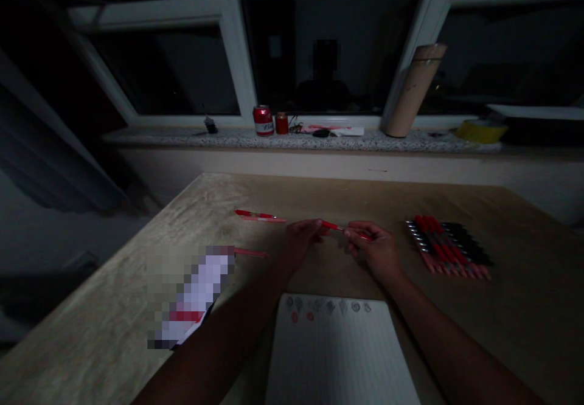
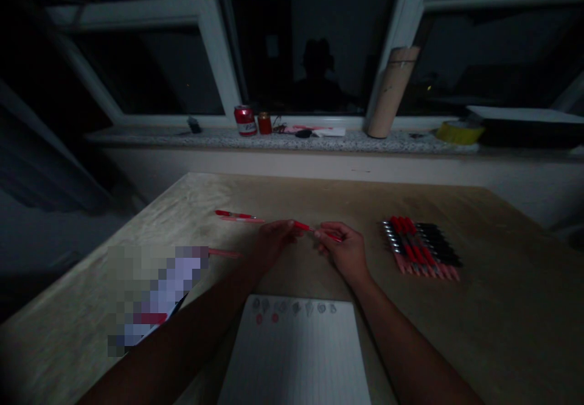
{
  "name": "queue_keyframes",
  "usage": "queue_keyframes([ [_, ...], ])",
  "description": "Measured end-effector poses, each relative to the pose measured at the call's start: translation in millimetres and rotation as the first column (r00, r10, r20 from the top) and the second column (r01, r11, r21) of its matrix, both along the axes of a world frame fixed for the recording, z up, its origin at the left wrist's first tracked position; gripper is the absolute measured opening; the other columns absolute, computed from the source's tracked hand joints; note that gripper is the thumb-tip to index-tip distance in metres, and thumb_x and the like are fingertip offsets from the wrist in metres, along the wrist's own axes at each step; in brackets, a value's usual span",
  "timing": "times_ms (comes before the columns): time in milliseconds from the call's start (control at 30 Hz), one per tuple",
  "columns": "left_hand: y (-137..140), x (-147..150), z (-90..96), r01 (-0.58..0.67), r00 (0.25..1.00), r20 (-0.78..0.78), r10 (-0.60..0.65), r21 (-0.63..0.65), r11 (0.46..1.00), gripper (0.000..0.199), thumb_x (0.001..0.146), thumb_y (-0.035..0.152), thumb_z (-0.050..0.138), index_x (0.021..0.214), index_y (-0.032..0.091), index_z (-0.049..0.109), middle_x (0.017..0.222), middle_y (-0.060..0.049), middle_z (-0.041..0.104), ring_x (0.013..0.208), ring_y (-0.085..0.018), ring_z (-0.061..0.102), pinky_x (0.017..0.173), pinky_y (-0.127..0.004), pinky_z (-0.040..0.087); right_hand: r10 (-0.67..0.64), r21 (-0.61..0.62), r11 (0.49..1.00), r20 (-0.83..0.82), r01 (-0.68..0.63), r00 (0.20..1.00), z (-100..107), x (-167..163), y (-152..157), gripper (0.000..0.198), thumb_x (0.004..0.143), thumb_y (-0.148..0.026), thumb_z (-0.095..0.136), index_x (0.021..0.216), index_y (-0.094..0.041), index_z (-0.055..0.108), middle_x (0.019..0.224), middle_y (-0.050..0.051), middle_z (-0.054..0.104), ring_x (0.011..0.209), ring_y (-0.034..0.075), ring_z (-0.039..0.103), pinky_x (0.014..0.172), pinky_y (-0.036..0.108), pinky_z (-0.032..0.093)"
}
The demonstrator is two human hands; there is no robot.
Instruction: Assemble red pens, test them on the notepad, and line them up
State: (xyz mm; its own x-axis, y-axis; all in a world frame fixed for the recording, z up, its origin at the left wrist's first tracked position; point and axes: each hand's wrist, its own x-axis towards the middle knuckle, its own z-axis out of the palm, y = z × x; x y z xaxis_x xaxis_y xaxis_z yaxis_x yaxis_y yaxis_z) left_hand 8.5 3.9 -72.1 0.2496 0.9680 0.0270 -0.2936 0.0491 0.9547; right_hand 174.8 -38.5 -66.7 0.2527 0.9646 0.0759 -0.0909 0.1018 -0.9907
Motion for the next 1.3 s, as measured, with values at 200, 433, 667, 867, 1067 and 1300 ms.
queue_keyframes([
  [200, 1, -1, -1.4, -0.028, 1.000, 0.004, 0.028, 0.012, 1.000, 0.031, 0.070, 0.043, 0.067, 0.078, 0.013, 0.070, 0.076, -0.007, 0.070, 0.071, -0.016, 0.063, 0.064, -0.026, 0.046, -0.027, 0.084, 0.996, 0.152, 0.014, 0.988, -5, 1, 2, 0.033, 0.059, -0.039, 0.078, 0.077, -0.015, 0.065, 0.065, 0.004, 0.068, 0.051, 0.013, 0.060, 0.048, 0.025, 0.050],
  [433, 4, -3, -6.0, -0.021, 1.000, 0.006, 0.020, 0.127, 0.992, 0.029, 0.074, 0.039, 0.065, 0.079, 0.011, 0.070, 0.076, -0.007, 0.069, 0.071, -0.014, 0.060, 0.071, -0.026, 0.046, -0.037, 0.048, 0.998, 0.004, 0.037, 0.999, 1, 0, 0, 0.034, 0.056, -0.036, 0.080, 0.077, -0.014, 0.062, 0.058, 0.001, 0.066, 0.041, 0.010, 0.054, 0.039, 0.021, 0.044],
  [667, -1, 1, -2.2, 0.001, 1.000, -0.023, 0.000, 0.079, 0.997, 0.030, 0.066, 0.036, 0.072, 0.082, 0.010, 0.069, 0.071, -0.006, 0.068, 0.063, -0.012, 0.059, 0.064, -0.026, 0.047, -0.028, 0.008, 0.999, -0.541, 0.038, 0.840, 0, 2, 4, 0.043, 0.057, -0.018, 0.081, 0.095, -0.019, 0.062, 0.077, 0.001, 0.072, 0.046, 0.006, 0.057, 0.042, 0.016, 0.046],
  [867, -2, 2, -2.6, 0.009, 0.999, -0.048, -0.005, 0.087, 0.996, 0.033, 0.062, 0.033, 0.074, 0.085, 0.011, 0.067, 0.065, -0.003, 0.066, 0.058, -0.010, 0.057, 0.059, -0.024, 0.045, 0.173, 0.028, 0.967, -0.799, -0.253, 0.576, 3, 9, 1, 0.036, 0.077, -0.050, 0.059, 0.088, -0.017, 0.065, 0.082, 0.007, 0.071, 0.059, 0.014, 0.064, 0.055, 0.027, 0.051],
  [1067, -5, 3, 0.5, 0.030, 0.992, -0.122, -0.019, 0.088, 0.996, 0.034, 0.060, 0.035, 0.075, 0.083, 0.011, 0.067, 0.065, -0.003, 0.066, 0.056, -0.009, 0.055, 0.057, -0.023, 0.043, 0.297, 0.140, 0.935, -0.811, -0.324, 0.504, 5, 9, -3, 0.059, 0.079, -0.071, 0.034, 0.074, -0.019, 0.061, 0.074, 0.004, 0.063, 0.057, 0.015, 0.056, 0.057, 0.032, 0.047],
  [1300, -6, 2, 1.6, 0.038, 0.988, -0.149, -0.025, 0.087, 0.996, 0.034, 0.058, 0.034, 0.076, 0.082, 0.011, 0.068, 0.065, -0.003, 0.066, 0.057, -0.009, 0.054, 0.058, -0.023, 0.042, 0.310, 0.162, 0.932, -0.817, -0.323, 0.486, 13, 7, -4, 0.057, 0.085, -0.066, 0.025, 0.061, -0.020, 0.049, 0.064, 0.000, 0.050, 0.047, 0.011, 0.042, 0.050, 0.027, 0.039],
])
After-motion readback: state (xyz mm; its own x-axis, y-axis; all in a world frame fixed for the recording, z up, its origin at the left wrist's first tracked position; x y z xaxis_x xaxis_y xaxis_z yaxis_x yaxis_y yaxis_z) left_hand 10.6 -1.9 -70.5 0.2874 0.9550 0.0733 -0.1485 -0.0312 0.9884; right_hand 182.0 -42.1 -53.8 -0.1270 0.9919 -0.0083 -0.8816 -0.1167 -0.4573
